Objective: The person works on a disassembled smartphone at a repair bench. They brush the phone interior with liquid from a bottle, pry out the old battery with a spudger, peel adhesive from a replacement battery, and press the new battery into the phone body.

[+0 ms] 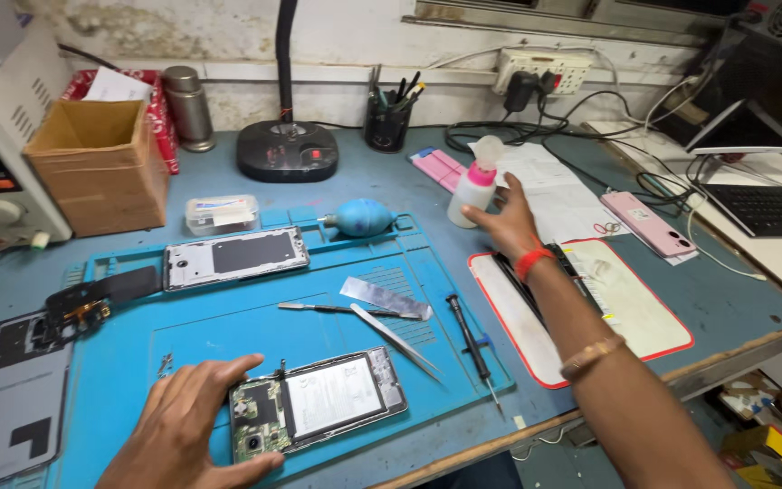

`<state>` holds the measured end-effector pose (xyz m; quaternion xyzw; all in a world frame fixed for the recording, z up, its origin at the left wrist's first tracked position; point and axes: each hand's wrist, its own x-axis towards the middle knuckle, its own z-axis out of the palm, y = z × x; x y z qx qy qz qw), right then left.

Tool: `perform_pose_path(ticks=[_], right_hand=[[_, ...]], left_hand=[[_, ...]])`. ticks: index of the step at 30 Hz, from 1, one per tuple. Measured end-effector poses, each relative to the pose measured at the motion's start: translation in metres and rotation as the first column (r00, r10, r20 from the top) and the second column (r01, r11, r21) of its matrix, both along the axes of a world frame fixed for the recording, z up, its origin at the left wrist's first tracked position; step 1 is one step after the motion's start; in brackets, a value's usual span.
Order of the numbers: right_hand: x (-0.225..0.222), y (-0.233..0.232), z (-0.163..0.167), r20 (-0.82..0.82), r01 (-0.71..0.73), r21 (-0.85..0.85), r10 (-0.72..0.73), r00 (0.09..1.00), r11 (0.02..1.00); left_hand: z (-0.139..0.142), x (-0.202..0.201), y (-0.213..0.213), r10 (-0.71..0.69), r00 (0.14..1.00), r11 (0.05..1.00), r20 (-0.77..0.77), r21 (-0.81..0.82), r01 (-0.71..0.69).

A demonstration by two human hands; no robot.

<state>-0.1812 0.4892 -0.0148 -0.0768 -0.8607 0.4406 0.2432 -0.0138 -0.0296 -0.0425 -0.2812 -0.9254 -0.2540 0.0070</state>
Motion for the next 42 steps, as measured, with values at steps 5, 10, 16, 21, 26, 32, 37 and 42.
perform_pose_path(ticks=[5,10,16,21,26,32,37,42], right_hand=[[-0.014,-0.017,0.001,-0.024,0.096,0.044,-0.095,0.995,0.994],[-0.020,-0.020,0.000,-0.069,0.092,0.022,-0.091,0.993,0.995],[0.006,-0.039,0.015,0.002,0.057,0.063,-0.057,0.998,0.996],[0.040,-0.061,0.033,0.028,-0.056,0.194,0.051,0.998,0.979],[0.066,-0.068,0.042,0.077,-0.139,0.153,0.129,0.989,0.978],[0.081,-0.060,0.044,0.184,-0.090,0.181,0.056,0.981,0.979],[0.093,-0.032,0.048,0.169,-0.149,0.108,0.130,0.977,0.983],[0.123,-0.016,0.047,0.135,-0.230,0.111,0.215,0.967,0.967]], left_hand=[[-0.005,0.002,-0.004,0.014,0.999,0.998,0.029,-0.057,-0.013],[0.021,0.012,0.004,-0.039,0.997,0.998,-0.060,0.036,0.042],[0.051,0.025,0.009,0.027,0.994,0.999,0.101,0.031,-0.031],[0.050,0.028,0.010,0.001,1.000,0.996,-0.022,0.090,0.001],[0.052,0.030,0.011,0.006,0.999,0.995,-0.044,0.102,-0.001],[0.064,0.033,0.015,0.021,0.999,0.995,-0.050,0.094,-0.016],[0.066,0.033,0.017,0.061,0.998,0.997,0.020,0.047,-0.062],[0.065,0.032,0.017,0.035,0.999,0.997,-0.020,0.070,-0.033]])
